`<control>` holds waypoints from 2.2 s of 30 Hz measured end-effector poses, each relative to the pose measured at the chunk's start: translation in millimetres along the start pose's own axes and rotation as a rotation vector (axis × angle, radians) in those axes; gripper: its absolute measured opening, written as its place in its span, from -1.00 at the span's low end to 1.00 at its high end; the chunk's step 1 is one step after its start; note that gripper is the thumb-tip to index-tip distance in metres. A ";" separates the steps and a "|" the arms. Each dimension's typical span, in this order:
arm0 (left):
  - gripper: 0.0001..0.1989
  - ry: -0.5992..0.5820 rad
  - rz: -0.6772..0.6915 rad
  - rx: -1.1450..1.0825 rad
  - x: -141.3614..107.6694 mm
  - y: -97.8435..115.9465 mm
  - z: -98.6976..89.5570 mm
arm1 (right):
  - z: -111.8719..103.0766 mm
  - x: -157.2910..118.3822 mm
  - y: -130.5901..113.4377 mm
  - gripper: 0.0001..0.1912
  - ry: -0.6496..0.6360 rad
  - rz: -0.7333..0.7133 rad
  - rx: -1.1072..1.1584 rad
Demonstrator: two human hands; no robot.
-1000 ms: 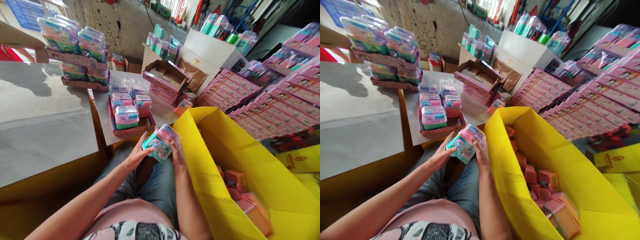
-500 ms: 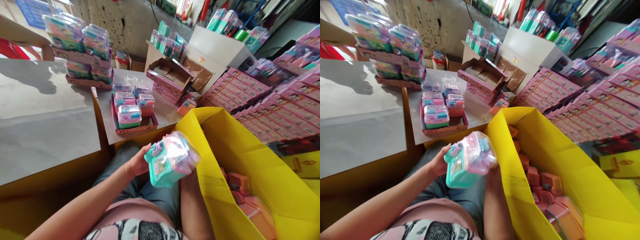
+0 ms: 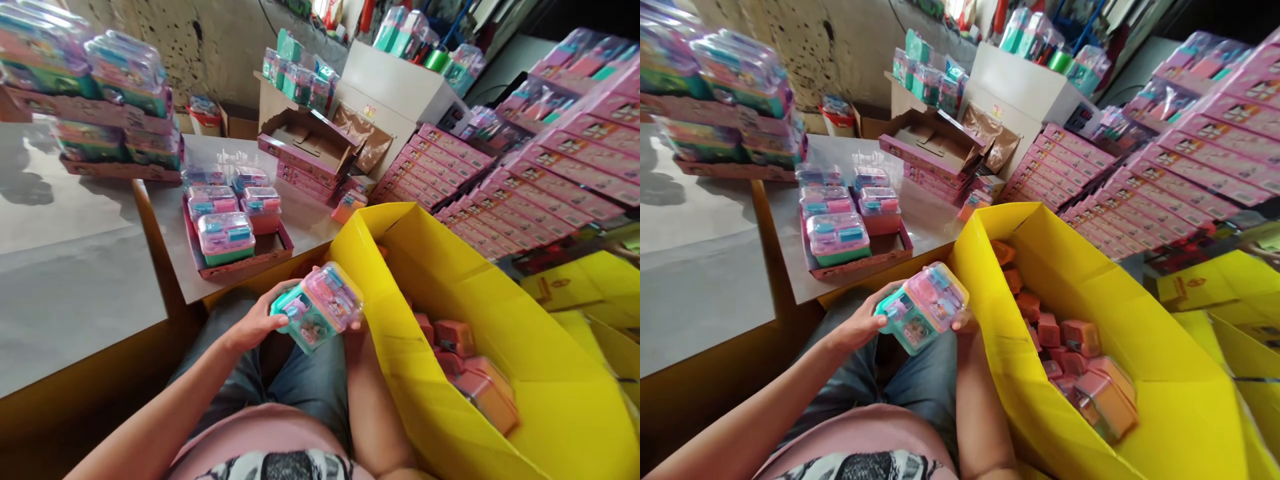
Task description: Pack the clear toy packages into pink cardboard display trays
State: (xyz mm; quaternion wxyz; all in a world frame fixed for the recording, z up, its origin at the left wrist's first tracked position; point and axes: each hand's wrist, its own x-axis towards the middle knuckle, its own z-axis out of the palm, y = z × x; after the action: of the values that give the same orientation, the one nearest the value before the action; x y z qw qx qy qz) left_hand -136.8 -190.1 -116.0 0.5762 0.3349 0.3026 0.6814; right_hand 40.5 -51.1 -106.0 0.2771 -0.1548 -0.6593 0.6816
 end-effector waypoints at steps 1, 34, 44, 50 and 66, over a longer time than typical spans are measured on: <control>-0.17 0.014 -0.016 -0.013 -0.8 -1.9 -4.3 | 2.0 -0.5 -1.8 0.06 -0.005 0.010 0.053; -0.42 0.070 -0.195 -0.721 -10.0 -46.4 -22.4 | 57.3 8.7 -46.1 -0.18 0.026 0.097 0.149; -0.34 0.134 -0.076 -0.343 -3.1 -37.1 -18.3 | 38.1 4.7 -28.8 -0.22 0.020 0.094 0.184; -0.02 0.160 0.387 0.809 4.6 5.2 8.0 | 5.6 -3.0 5.7 -0.33 0.104 0.059 0.364; 0.00 0.162 0.585 1.329 3.6 2.0 25.8 | 8.5 2.5 11.0 -0.14 0.162 -0.007 0.247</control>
State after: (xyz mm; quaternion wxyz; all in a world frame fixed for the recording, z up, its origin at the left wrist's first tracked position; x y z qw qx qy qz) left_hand -117.6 -186.1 -98.7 0.0215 0.6295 0.5922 0.5026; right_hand 31.7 -56.3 -115.7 0.3488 -0.1717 -0.5464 0.7418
